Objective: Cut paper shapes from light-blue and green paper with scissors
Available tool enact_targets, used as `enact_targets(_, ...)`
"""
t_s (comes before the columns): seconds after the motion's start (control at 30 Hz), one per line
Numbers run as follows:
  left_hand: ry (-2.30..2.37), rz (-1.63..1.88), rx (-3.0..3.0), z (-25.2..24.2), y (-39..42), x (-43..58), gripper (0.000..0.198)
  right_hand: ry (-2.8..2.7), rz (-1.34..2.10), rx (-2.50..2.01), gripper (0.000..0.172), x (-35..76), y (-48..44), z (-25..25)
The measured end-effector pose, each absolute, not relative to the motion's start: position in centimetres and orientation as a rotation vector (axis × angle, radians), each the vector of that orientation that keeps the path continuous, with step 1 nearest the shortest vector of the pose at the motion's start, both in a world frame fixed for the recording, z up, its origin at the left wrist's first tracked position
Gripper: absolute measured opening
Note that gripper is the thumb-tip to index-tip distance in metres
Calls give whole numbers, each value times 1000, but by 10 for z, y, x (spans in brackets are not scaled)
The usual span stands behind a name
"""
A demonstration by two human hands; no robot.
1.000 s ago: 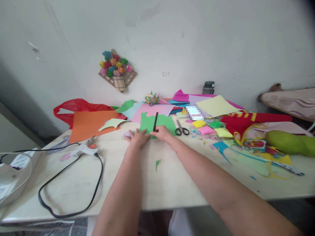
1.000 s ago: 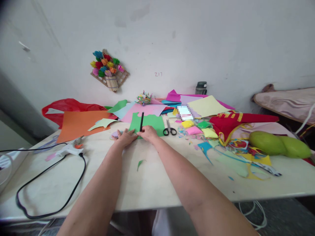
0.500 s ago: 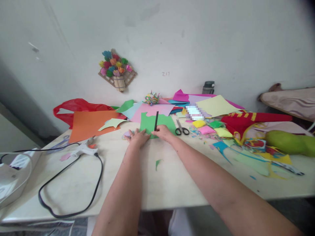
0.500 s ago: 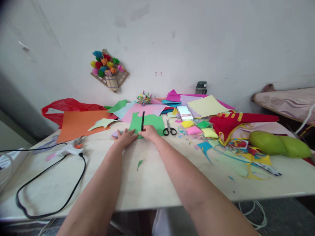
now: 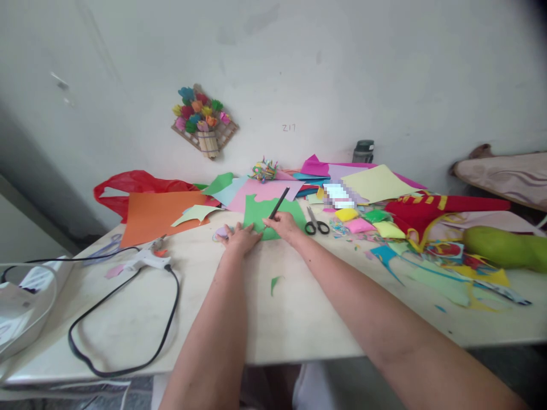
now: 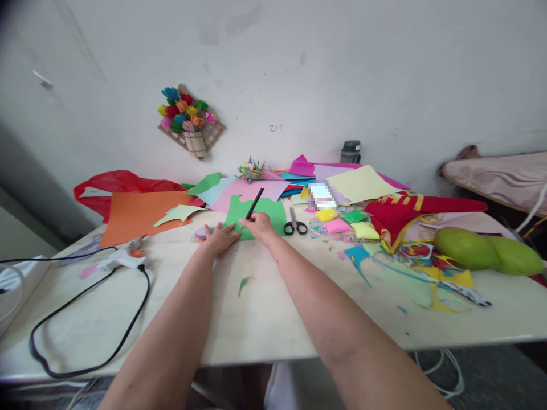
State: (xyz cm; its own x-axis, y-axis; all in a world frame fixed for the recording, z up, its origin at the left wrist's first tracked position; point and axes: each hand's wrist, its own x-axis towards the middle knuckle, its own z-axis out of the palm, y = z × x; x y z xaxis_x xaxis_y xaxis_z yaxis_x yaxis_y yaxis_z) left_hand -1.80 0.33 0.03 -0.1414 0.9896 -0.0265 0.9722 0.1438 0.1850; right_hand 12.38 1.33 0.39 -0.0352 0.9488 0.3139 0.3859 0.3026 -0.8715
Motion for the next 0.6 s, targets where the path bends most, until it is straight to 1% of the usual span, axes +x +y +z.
enact_targets(0.1,2270,183,1946,0,3,-18,67,-1532,867,-1202,20,120,16,-3)
enact_targets(0.17,2278,187,1944,-1,4,-18,66,-1515,900,-1231,19,118,18,-8)
enact_targets(0.33,2275,198,1930,-3,4,-20,54,-1575,840,-1286,22,115,23,-12)
enact_targets(0.43,2269,186,1931,0,1,-20,53,-1633,779,-1307,25,114,23,-12)
enact_targets(0.6,2263,161,1934,3,-1,-20,52,-1712,666,-1328,23,112,25,-16)
